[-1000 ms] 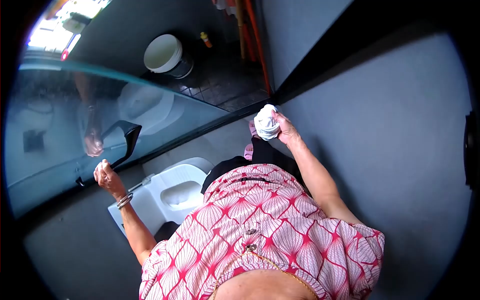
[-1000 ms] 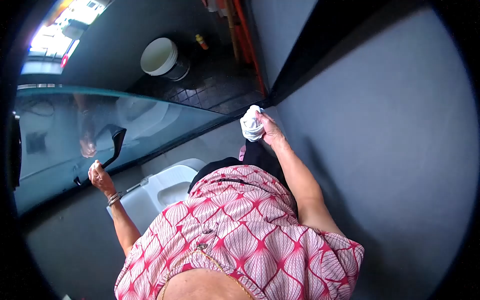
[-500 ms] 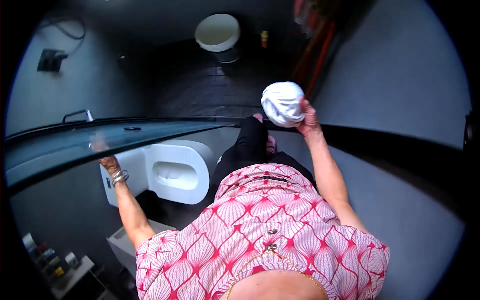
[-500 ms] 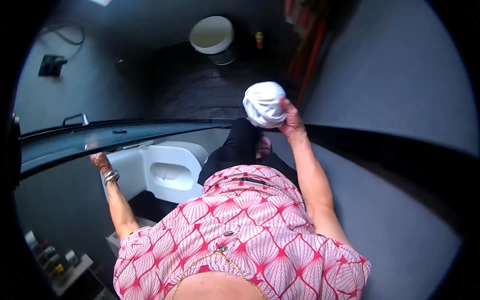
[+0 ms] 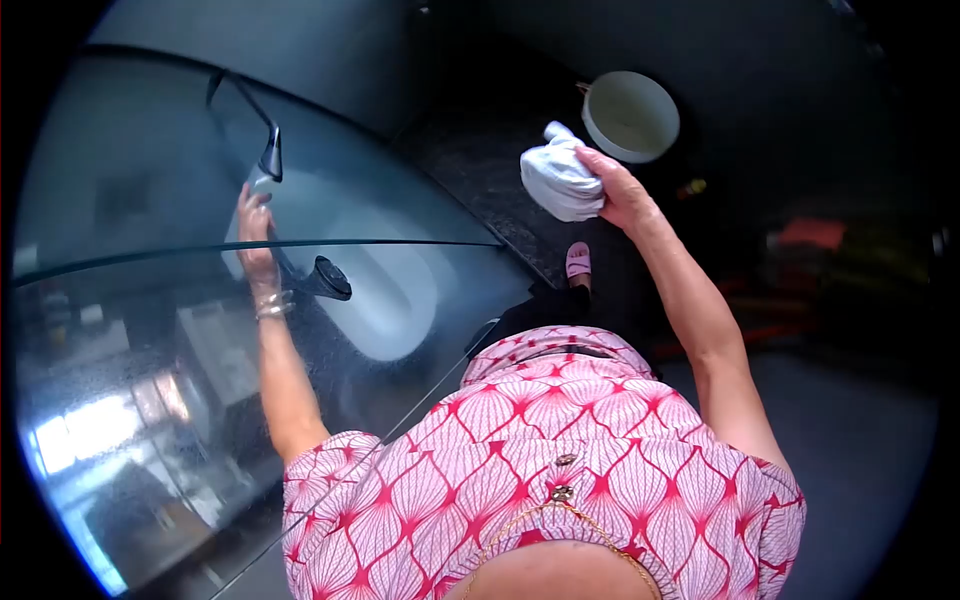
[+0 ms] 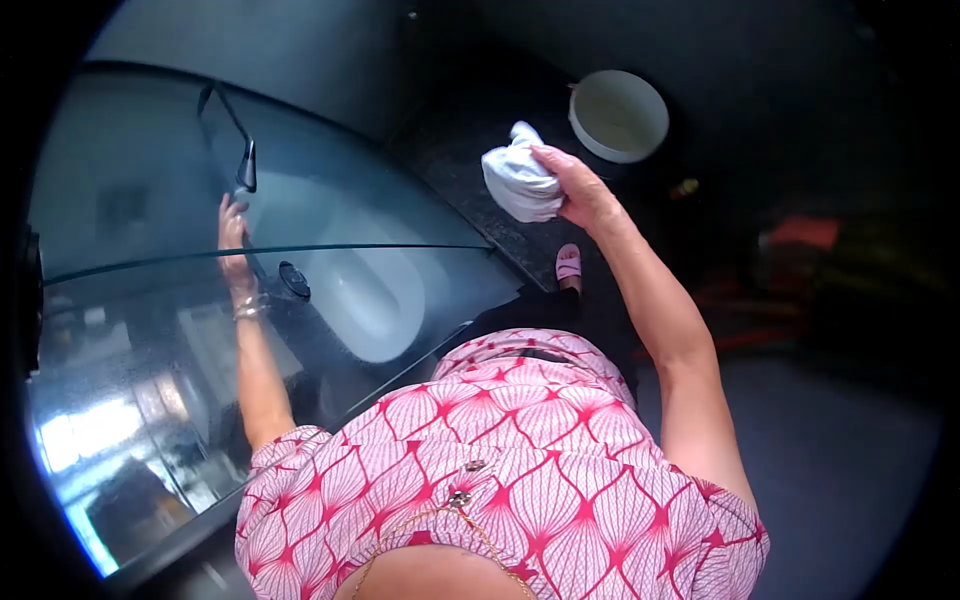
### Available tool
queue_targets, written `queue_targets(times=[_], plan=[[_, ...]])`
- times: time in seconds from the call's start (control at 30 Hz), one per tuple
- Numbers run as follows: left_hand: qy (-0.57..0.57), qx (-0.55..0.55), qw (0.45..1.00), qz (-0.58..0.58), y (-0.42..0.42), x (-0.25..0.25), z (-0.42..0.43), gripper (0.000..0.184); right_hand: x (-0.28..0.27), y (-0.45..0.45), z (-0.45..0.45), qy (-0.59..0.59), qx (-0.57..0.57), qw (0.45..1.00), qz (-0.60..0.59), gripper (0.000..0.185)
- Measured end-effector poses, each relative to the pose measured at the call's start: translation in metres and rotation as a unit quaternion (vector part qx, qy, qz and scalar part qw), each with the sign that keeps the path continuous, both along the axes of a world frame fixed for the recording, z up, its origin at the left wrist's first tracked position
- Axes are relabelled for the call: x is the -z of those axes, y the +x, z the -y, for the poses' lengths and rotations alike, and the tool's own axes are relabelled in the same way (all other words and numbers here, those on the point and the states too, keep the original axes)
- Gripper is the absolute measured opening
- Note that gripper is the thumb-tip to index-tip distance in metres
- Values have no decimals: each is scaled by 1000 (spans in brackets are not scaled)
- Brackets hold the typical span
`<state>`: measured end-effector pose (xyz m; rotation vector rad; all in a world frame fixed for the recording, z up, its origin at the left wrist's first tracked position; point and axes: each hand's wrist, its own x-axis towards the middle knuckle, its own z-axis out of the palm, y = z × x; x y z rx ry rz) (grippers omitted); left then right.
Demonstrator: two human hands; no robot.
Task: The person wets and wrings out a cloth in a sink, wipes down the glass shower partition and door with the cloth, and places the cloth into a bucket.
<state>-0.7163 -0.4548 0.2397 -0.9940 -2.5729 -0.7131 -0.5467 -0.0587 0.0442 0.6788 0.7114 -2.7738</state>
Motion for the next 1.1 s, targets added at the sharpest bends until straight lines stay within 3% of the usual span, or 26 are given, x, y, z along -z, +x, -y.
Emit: queue_targets(times=[0.13,0.33,0.47,0.5,0.53,0.63,0.7,0.77,0.83,0.9,0.93,1.0,1.03,1.1], plan=[[11,-71,994,88,22,-9,-24,22,-9,-19,14,49,-117,992,25,38],[-55,-128,990,27,62,-33,-40,29,-61,-46,50,59,-305,948,-70,48],[-4,-192,981,4,119,-60,-78,26,-94,-57,44,64,-379,915,-123,37],[102,-207,971,66,141,-60,-80,29,-98,-63,40,70,-397,904,-138,31],[200,-218,947,120,165,-64,-84,34,-100,-70,37,83,-423,889,-153,27],[189,-360,881,244,256,-52,-67,36,-105,-89,42,108,-493,843,-184,16],[222,-438,823,286,330,-28,-71,35,-115,-96,43,142,-471,838,-235,14],[205,-549,752,303,387,-12,-96,32,-119,-129,48,198,-440,813,-327,33],[198,-601,699,334,440,14,-112,30,-158,-147,56,256,-412,806,-340,45],[193,-592,701,348,474,35,-144,28,-165,-199,77,199,-452,812,-310,49],[168,-665,612,394,466,30,-176,29,-173,-219,86,168,-475,826,-253,61],[194,-644,633,383,462,45,-214,29,-166,-271,113,186,-472,832,-226,63],[213,-638,633,383,472,39,-184,28,-175,-281,157,189,-503,807,-246,60],[277,-617,638,369,451,43,-227,27,-204,-266,161,231,-502,795,-251,46]])
